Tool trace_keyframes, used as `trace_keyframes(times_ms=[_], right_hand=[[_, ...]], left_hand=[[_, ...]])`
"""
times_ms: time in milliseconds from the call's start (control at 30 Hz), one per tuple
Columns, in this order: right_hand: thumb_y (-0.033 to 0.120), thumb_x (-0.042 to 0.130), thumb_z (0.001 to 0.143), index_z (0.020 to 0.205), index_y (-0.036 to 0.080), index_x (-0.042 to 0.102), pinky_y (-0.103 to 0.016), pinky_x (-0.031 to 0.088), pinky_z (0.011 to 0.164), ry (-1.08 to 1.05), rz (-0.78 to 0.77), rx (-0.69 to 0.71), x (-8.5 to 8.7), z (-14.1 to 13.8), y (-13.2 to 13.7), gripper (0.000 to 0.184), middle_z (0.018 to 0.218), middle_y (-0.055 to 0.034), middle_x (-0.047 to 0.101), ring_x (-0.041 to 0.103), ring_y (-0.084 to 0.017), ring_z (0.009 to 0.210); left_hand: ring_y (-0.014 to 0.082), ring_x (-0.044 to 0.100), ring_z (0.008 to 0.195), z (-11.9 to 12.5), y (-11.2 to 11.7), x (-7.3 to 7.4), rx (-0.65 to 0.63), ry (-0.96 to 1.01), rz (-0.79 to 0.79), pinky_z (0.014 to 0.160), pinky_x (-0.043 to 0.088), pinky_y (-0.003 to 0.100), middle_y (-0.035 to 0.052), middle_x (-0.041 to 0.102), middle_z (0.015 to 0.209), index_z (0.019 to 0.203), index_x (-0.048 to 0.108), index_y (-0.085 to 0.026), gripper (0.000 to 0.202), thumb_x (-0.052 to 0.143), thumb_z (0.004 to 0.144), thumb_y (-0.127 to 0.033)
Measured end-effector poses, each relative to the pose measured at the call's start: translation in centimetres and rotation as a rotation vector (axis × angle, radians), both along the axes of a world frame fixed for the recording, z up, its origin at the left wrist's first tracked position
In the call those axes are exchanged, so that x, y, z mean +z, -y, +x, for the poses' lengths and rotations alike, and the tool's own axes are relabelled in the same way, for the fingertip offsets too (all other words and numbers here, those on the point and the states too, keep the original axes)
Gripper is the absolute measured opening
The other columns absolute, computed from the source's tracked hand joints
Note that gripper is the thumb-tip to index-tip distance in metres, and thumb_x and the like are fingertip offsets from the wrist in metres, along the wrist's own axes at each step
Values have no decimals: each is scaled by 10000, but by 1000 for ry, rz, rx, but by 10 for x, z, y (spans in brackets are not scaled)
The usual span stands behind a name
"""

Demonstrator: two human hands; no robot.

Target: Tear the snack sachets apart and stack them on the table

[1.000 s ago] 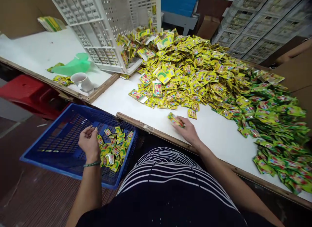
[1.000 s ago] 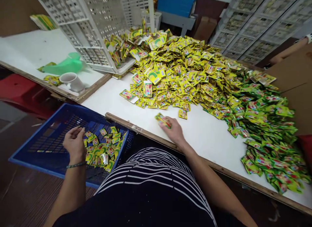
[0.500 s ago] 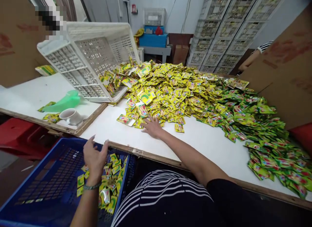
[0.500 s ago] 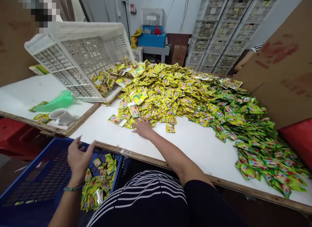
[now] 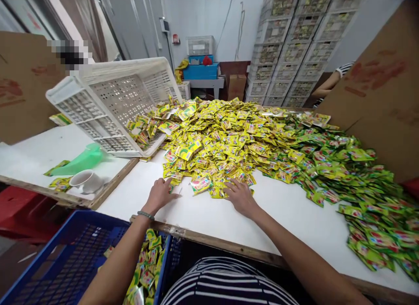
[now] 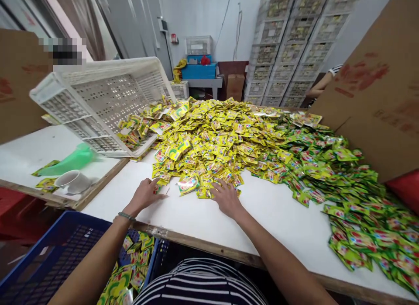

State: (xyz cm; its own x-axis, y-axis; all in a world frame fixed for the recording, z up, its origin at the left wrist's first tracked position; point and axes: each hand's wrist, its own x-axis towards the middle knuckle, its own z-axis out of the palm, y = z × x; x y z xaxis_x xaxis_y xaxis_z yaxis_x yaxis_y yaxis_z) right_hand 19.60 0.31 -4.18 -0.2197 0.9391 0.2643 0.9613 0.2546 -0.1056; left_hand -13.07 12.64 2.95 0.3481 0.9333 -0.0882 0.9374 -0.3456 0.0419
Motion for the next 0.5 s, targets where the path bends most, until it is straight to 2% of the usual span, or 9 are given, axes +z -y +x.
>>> trace_keyframes(times_ms=[100,200,267,367,433,500], right_hand=[[242,497,929,1197,279,629,-485,333,1013,-33,11,-101,-5,12,13,302,1405,-62,558,389,-294,1356],[262,471,937,1194,238,632,-480,378,968,-107,68,-250,-14,17,22,305,1349,-110,580,454,-312,1259],[303,490,929,1179,204,632,-462,410,934,-184,107,-335,-18,18,24,304,1273,-143,597,501,-311,1166],[309,532,902,1161,180,628,-427,433,921,-299,117,-366,-13,23,21,304,1199,-151,603,525,-299,1118],[268,510,903,1160,169,626,-405,442,920,-387,98,-402,-6,31,16,298,1166,-151,613,537,-289,1113],[229,469,910,1146,169,631,-397,451,912,-496,78,-495,2,43,12,293,1126,-151,633,564,-278,1074]], left_hand=[[315,562,1025,8,25,-4,1,53,-33,856,453,384,165,594,1067,1278,572,-139,636,664,768,-507],[264,579,1005,12,44,-2,-96,148,-107,855,462,348,128,604,1080,1162,625,-172,459,646,800,-452],[280,559,1090,13,50,0,-101,153,-81,905,458,362,143,582,1180,1183,617,-176,505,678,770,-459],[375,448,1274,8,48,3,4,46,9,975,434,451,193,460,1397,1340,521,-188,735,731,698,-478],[385,449,1282,5,41,6,-9,-10,19,1001,420,468,199,444,1423,1361,510,-192,720,690,725,-478],[373,513,1210,5,32,10,-55,-54,-4,1004,420,455,216,499,1350,1345,529,-155,710,656,733,-493]])
